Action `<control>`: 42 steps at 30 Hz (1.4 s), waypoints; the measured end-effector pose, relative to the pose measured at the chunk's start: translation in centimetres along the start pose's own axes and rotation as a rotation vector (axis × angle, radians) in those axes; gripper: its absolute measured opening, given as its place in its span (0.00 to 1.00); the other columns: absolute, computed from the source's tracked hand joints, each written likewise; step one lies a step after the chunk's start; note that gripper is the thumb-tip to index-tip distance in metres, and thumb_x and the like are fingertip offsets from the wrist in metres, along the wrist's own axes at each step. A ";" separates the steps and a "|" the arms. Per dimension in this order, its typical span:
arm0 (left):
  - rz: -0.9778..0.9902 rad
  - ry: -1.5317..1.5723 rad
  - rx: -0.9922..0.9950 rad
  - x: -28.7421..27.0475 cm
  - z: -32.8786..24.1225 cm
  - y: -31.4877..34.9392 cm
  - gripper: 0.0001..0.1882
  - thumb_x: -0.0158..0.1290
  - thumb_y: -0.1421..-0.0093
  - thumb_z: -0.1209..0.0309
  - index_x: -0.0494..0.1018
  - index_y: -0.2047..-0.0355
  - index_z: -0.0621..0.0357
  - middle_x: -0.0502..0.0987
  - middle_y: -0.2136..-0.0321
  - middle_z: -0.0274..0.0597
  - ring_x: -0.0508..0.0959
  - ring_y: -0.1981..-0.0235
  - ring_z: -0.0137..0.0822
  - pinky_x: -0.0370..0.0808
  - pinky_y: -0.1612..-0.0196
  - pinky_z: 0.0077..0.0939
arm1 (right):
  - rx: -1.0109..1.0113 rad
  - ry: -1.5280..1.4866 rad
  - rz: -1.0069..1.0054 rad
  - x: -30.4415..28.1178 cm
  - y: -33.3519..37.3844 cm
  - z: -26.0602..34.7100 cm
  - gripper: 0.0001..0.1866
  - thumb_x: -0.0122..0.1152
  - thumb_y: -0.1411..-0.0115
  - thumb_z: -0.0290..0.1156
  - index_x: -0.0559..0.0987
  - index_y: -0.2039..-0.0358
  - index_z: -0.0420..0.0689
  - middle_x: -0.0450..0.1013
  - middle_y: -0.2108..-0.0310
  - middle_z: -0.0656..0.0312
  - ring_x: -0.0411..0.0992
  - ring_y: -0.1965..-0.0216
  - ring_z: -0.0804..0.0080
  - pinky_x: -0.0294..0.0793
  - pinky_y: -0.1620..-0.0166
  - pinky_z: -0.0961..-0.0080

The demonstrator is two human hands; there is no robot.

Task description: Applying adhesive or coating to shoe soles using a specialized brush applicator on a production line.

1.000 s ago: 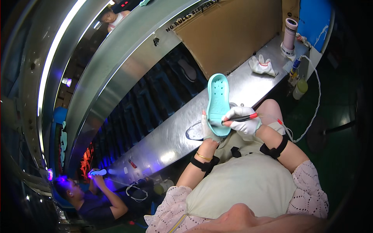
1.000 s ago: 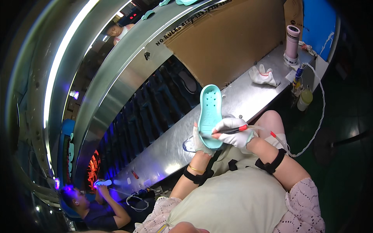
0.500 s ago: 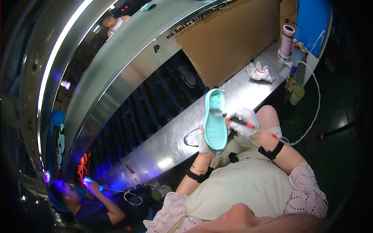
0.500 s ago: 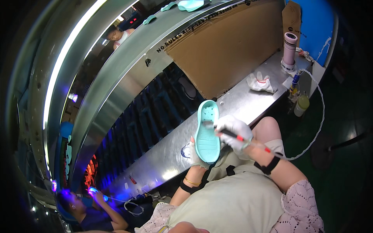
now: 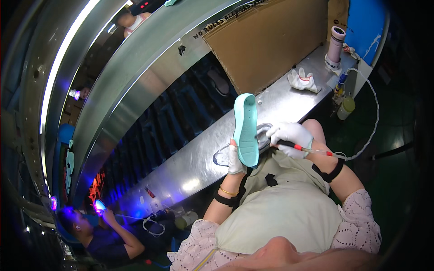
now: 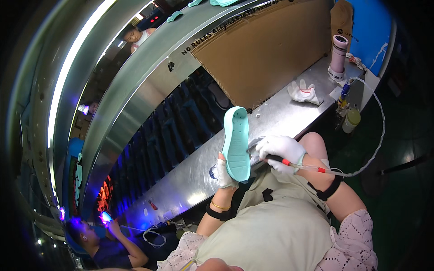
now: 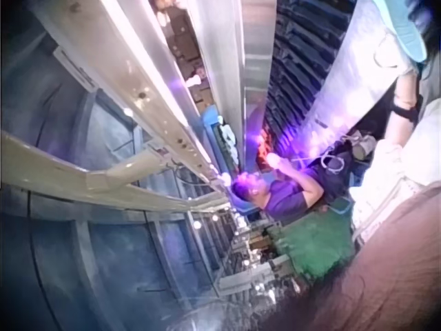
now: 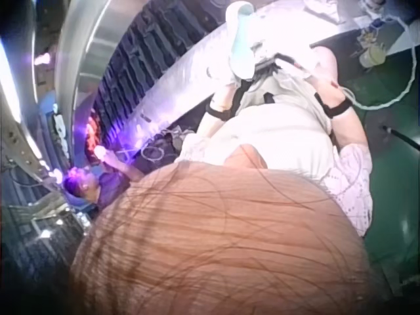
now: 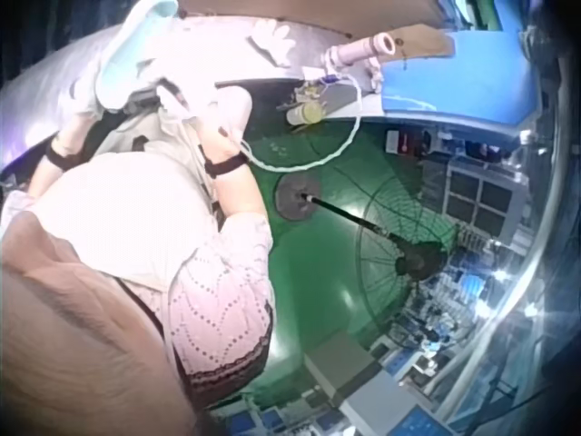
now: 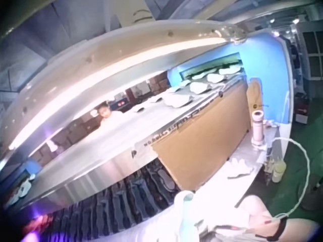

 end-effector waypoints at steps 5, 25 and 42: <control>0.016 0.062 -0.017 0.3 0.0 -0.3 0.36 0.35 0.40 0.41 0.62 0.46 0.61 0.73 0.56 0.45 0.74 0.58 0.35 0.72 0.55 0.28 | 0.004 0.014 -0.283 -0.4 -1.4 1.6 0.10 0.57 0.60 0.18 0.74 0.75 0.46 0.72 0.66 0.59 0.72 0.67 0.63 0.72 0.64 0.72; 0.111 0.604 -0.095 2.7 -0.4 -0.5 0.34 0.31 0.38 0.46 0.58 0.44 0.62 0.68 0.50 0.52 0.72 0.52 0.46 0.70 0.50 0.38 | 0.658 -0.841 -0.140 3.6 0.6 -4.4 0.07 0.65 0.50 0.24 0.77 0.70 0.43 0.74 0.69 0.66 0.70 0.65 0.80 0.70 0.59 0.80; -0.045 0.667 -0.196 -0.1 0.4 -1.1 0.38 0.33 0.41 0.42 0.57 0.44 0.64 0.68 0.53 0.60 0.72 0.56 0.57 0.71 0.53 0.49 | 0.018 -0.173 -0.308 3.4 0.1 1.4 0.10 0.63 0.58 0.19 0.76 0.73 0.44 0.74 0.68 0.60 0.74 0.66 0.65 0.73 0.64 0.75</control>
Point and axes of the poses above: each hand's wrist, its own y-axis away from the middle knuckle, its own x-axis out of the palm, z = x × y, the point moved 2 cm from there along -y, towards the middle knuckle
